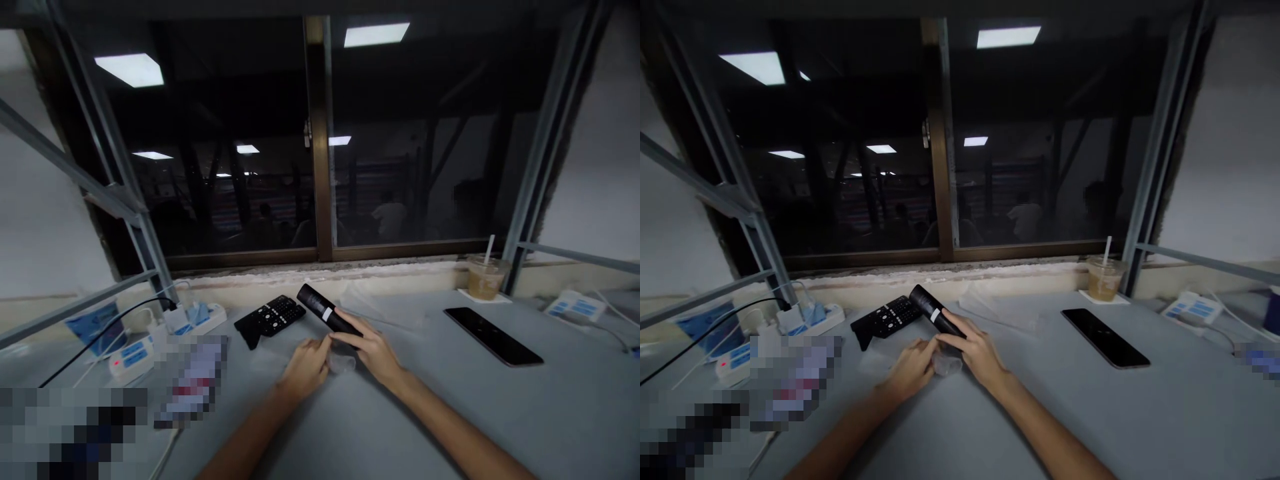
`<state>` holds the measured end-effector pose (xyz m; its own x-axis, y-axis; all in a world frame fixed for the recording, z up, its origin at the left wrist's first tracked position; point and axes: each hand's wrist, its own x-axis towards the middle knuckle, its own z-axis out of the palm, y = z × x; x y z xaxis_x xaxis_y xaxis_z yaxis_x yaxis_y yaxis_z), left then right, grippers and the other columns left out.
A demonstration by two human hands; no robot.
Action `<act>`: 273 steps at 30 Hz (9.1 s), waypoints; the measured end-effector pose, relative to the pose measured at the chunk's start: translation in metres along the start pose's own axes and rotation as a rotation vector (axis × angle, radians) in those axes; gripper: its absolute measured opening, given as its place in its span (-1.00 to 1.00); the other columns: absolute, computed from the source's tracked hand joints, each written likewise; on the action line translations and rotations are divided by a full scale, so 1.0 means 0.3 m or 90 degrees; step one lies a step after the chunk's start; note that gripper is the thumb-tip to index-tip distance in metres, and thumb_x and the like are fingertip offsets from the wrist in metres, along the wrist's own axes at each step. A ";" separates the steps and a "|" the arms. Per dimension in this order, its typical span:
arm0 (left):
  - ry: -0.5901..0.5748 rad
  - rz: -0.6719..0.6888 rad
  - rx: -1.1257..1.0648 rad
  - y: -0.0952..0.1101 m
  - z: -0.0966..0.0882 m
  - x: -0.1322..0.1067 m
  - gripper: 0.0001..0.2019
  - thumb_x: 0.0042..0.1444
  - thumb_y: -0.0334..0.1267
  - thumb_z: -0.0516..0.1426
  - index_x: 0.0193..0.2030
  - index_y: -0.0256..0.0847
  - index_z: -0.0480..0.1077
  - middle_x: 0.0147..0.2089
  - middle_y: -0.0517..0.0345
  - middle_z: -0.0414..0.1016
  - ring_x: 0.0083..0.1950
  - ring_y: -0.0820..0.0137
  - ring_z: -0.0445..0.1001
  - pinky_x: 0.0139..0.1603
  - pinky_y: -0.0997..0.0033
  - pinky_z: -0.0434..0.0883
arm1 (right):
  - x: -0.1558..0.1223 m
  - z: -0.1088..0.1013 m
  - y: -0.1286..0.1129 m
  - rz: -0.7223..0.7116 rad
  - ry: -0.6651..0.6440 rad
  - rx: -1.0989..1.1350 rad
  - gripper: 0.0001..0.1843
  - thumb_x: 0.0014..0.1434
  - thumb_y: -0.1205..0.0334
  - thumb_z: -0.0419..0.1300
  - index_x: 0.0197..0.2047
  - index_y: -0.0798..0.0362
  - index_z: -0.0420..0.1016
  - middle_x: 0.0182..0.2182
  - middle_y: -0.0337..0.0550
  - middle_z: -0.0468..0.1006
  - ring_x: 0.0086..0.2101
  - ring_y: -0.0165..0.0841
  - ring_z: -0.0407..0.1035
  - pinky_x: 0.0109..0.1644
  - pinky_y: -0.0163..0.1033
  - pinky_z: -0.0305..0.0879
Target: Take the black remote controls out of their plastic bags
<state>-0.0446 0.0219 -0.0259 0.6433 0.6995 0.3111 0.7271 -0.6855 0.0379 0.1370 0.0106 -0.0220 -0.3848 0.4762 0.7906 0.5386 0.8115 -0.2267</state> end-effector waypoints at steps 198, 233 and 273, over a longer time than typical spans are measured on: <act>0.112 -0.151 -0.019 -0.010 -0.029 -0.059 -0.46 0.00 0.13 0.04 0.06 -0.11 0.17 -0.03 0.07 0.36 -0.05 0.24 0.39 -0.11 0.33 0.32 | -0.029 -0.002 0.048 0.651 -0.102 0.726 -0.70 -0.14 0.10 0.31 -0.37 0.07 0.38 -0.58 -0.35 0.34 -0.60 -0.59 0.16 -0.57 -0.47 0.06; 0.001 -0.052 0.108 -0.006 0.024 0.014 -0.65 0.14 -0.28 -0.09 0.04 -0.06 0.29 -0.07 0.03 0.33 -0.03 0.26 0.33 0.02 0.22 0.21 | -0.042 -0.039 0.170 0.424 0.026 -0.138 -0.70 -0.07 0.40 0.07 -0.23 0.04 0.47 -0.22 -0.10 0.47 -0.22 -0.28 0.34 -0.12 -0.19 0.22; 0.104 -0.473 0.065 -0.242 -0.013 0.023 -0.53 0.02 -0.13 0.09 0.06 -0.31 0.25 0.04 -0.14 0.36 0.10 0.15 0.26 0.06 0.16 0.17 | -0.003 -0.045 0.095 0.349 0.143 -0.029 -0.73 0.06 0.13 0.08 -0.24 0.03 0.51 -0.34 -0.14 0.58 -0.37 -0.33 0.43 -0.35 -0.29 0.26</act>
<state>-0.0940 0.0757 -0.0228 -0.0604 0.9253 0.3743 0.9782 -0.0198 0.2067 0.1629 0.0288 -0.0216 0.1240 0.7343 0.6674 0.6475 0.4498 -0.6152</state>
